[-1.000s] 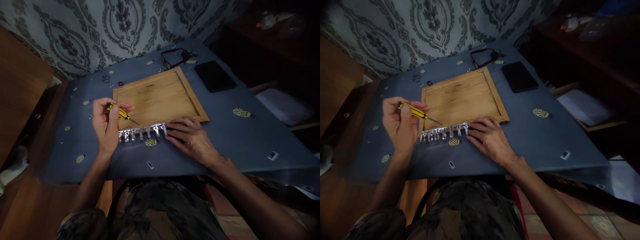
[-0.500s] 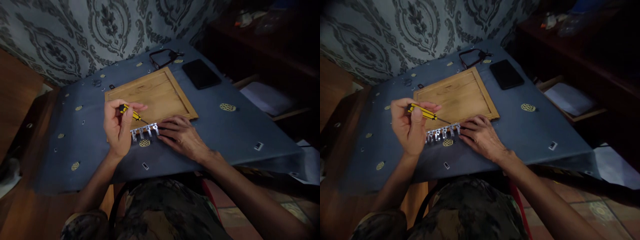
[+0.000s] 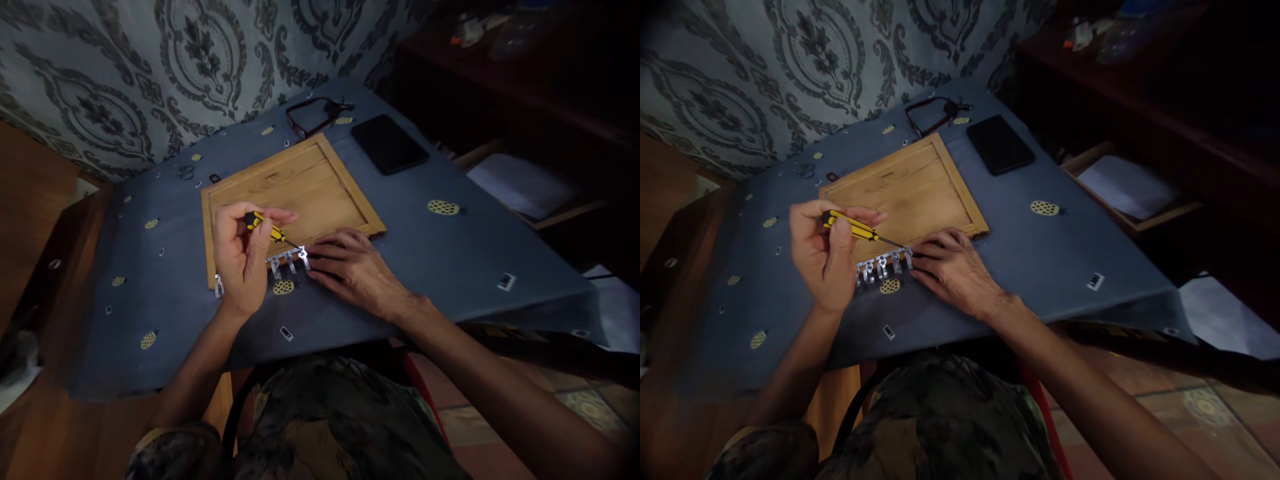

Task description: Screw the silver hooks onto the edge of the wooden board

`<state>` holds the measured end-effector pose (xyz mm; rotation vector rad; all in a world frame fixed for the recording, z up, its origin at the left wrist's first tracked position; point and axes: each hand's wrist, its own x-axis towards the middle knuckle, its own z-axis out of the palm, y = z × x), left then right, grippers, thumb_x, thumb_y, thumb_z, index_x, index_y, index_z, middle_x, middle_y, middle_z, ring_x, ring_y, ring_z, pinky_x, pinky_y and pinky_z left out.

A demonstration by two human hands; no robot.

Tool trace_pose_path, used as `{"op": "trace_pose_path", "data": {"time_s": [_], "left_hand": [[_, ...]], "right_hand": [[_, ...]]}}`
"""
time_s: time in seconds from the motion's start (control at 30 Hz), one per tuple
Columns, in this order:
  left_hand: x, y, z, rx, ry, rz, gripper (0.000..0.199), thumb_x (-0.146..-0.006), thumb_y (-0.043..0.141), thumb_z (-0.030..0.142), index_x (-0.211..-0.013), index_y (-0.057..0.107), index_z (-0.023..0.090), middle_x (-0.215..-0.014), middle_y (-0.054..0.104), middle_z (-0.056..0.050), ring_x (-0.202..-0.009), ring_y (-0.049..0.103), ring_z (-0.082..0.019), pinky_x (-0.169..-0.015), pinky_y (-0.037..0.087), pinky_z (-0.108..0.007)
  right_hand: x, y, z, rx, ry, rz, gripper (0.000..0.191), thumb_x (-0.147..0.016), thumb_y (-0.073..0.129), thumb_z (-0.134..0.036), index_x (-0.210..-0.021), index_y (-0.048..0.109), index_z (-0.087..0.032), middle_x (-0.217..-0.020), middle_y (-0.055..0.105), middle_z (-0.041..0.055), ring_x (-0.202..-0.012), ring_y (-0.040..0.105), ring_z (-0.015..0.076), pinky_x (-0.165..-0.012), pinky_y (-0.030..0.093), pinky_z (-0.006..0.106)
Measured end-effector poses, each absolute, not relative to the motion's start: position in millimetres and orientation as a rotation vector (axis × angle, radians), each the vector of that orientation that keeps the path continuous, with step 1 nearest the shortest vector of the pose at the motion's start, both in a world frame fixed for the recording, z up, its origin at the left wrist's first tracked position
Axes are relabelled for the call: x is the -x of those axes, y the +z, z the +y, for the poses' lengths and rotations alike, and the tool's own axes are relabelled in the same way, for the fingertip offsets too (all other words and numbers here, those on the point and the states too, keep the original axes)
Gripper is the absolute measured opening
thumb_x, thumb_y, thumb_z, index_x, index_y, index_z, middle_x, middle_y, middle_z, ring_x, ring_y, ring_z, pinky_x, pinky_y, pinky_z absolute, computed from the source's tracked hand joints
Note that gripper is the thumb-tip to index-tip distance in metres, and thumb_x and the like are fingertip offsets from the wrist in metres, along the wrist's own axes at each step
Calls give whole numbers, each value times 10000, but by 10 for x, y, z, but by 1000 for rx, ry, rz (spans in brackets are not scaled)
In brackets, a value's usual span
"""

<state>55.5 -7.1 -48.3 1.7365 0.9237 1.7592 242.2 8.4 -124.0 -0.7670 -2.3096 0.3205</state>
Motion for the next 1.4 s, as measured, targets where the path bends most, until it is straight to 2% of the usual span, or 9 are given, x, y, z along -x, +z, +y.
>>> {"op": "trace_pose_path", "data": {"time_s": [0.3, 0.43, 0.57, 0.63, 0.8, 0.93, 1.13, 1.27, 1.4], "left_hand": [[-574, -503, -74, -1826, 1731, 987, 56, -1009, 559, 252, -1040, 544, 208, -932, 728, -4, -884, 741, -137, -839, 622, -323], [-545, -467, -76, -1892, 1701, 1048, 56, -990, 588, 254, -1030, 587, 215, -964, 709, -25, -902, 730, -148, -846, 607, -324], [-502, -401, -74, -2104, 1688, 1238, 82, -947, 644, 244, -1019, 667, 211, -926, 630, -28, -848, 642, -125, -719, 557, -263], [-495, -367, -62, -2173, 1665, 1268, 100, -940, 650, 224, -1035, 681, 219, -933, 638, -28, -848, 630, -124, -687, 543, -250], [-502, -321, 11, -2303, 1571, 1173, 177, -965, 604, 190, -1126, 671, 216, -1025, 694, -26, -943, 665, -129, -762, 546, -242], [-518, -326, 71, -2307, 1504, 1118, 213, -985, 564, 195, -1180, 643, 227, -1077, 681, -24, -964, 660, -120, -826, 542, -240], [-634, -360, 123, -1994, 1511, 1012, 100, -996, 560, 292, -1045, 601, 215, -924, 624, -7, -835, 653, -113, -816, 568, -260], [-763, -408, 183, -1773, 1576, 914, 161, -975, 599, 385, -965, 577, 226, -831, 529, 14, -713, 571, -104, -745, 573, -284], [-874, -436, 246, -1608, 1637, 885, 260, -984, 562, 480, -899, 545, 235, -711, 429, 34, -598, 448, -93, -633, 510, -261]], "right_hand": [[-2421, -1232, 85, 761, 302, -2298, 229, -1005, 560, -339, -1073, 766, -267, -1161, 771, 34, -1118, 634, 255, -990, 453, 487], [-2418, -1233, 87, 767, 318, -2313, 233, -1001, 565, -340, -1072, 768, -253, -1187, 764, 50, -1121, 630, 262, -995, 445, 495], [-2421, -1219, 86, 765, 312, -2315, 246, -1012, 543, -341, -1068, 765, -250, -1197, 760, 39, -1135, 622, 258, -1008, 441, 494], [-2424, -1213, 84, 760, 300, -2317, 262, -1018, 528, -345, -1069, 762, -238, -1190, 761, 36, -1134, 620, 257, -1012, 438, 488], [-2430, -1212, 80, 773, 330, -2316, 255, -1015, 532, -341, -1097, 758, -255, -1192, 759, 36, -1141, 617, 253, -1025, 427, 495], [-2426, -1209, 80, 778, 377, -2316, 232, -1002, 557, -320, -1112, 757, -284, -1191, 761, 36, -1142, 617, 253, -1029, 419, 515], [-2424, -1191, 78, 777, 363, -2313, 253, -1013, 533, -337, -1107, 756, -265, -1188, 761, 38, -1128, 619, 249, -1019, 418, 489], [-2428, -1182, 76, 784, 357, -2326, 255, -1011, 539, -343, -1130, 751, -267, -1202, 757, 38, -1128, 618, 251, -1023, 412, 482], [-2426, -1198, 75, 780, 355, -2325, 257, -1007, 548, -343, -1150, 748, -269, -1206, 756, 43, -1149, 612, 263, -1027, 409, 500]]}}
